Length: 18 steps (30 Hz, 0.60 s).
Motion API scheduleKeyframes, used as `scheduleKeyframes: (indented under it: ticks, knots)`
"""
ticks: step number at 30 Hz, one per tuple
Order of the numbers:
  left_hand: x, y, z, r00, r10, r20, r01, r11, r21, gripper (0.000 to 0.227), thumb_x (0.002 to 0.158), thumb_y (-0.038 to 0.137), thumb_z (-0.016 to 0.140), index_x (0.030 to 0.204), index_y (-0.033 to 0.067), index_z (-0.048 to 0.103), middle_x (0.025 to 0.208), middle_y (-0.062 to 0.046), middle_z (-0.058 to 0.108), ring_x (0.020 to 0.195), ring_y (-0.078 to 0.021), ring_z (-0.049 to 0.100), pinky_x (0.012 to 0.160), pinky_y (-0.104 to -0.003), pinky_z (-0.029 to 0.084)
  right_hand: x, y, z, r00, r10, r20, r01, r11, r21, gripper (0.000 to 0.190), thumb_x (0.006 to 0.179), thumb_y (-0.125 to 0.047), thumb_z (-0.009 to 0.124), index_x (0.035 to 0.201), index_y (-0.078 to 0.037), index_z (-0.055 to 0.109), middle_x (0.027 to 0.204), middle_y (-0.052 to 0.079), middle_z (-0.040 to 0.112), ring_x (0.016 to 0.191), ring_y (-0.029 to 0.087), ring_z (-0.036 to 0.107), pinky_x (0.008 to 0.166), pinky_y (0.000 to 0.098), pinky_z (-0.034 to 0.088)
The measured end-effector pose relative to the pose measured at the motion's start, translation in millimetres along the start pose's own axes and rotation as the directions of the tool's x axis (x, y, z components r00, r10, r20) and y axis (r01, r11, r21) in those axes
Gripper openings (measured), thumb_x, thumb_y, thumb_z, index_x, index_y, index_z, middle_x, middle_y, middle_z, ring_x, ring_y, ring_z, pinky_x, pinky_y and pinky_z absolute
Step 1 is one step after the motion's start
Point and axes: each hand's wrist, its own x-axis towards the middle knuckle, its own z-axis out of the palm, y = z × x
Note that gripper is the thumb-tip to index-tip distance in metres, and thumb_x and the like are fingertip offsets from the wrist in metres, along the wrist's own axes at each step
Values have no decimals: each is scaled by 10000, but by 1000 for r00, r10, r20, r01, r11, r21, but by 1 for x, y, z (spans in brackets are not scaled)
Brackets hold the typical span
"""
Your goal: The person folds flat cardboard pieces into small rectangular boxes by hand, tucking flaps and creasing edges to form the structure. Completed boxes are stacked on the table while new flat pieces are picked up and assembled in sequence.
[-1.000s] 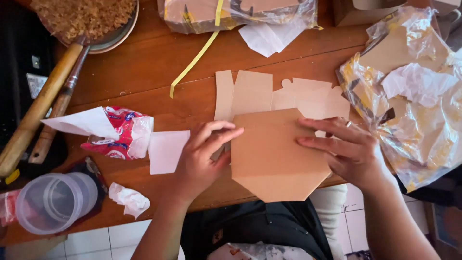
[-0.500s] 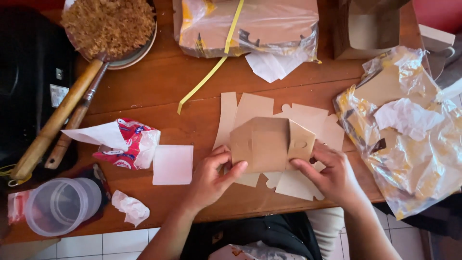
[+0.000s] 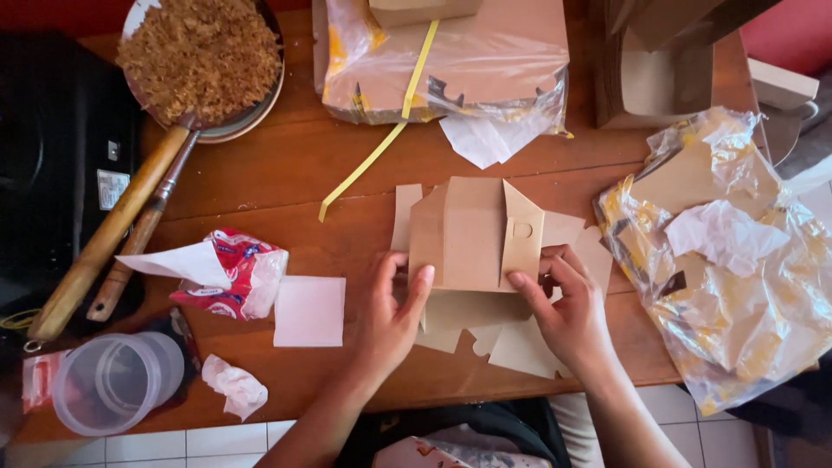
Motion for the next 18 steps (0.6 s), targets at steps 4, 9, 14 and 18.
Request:
scheduleKeyframes:
  ticks: [4, 9, 14, 18]
  knots:
    - [-7, -5, 23, 994, -50, -100, 32, 985, -169, 394, 943, 263, 634, 1214, -3, 529, 1020, -198, 607, 989, -286, 614, 877, -421, 515, 8, -2, 5, 999, -43, -26, 43, 999, 25, 210, 909, -228, 713, 817, -48, 660, 833, 111, 596, 631, 244, 635, 679, 347, 538]
    - [25, -1, 30, 958, -187, -218, 69, 886, -458, 309, 967, 218, 604, 1198, 18, 561, 1035, -89, 602, 973, -147, 535, 922, -316, 457, 40, -13, 11, 958, -41, -284, 2, 991, -136, 271, 776, -273, 846, 926, -115, 685, 678, 92, 665, 682, 281, 734, 654, 333, 579]
    - [85, 59, 18, 969, -78, -236, -20, 921, -389, 483, 915, 341, 553, 1309, 64, 509, 1273, -96, 624, 1151, -162, 574, 969, -282, 450, 121, -53, -4, 904, -282, -320, 161, 921, -355, 251, 861, -257, 758, 1023, -94, 659, 882, 36, 692, 767, 180, 644, 745, 317, 495]
    - [158, 95, 7, 880, 279, -385, -367, 914, -176, 617, 878, 9, 527, 1472, -19, 364, 1447, -314, 391, 1379, -472, 346, 1154, -523, 253, 207, -81, 7, 716, -591, -373, 523, 807, -274, 380, 950, -25, 653, 1326, -19, 599, 1031, 164, 678, 907, 286, 702, 725, 356, 596]
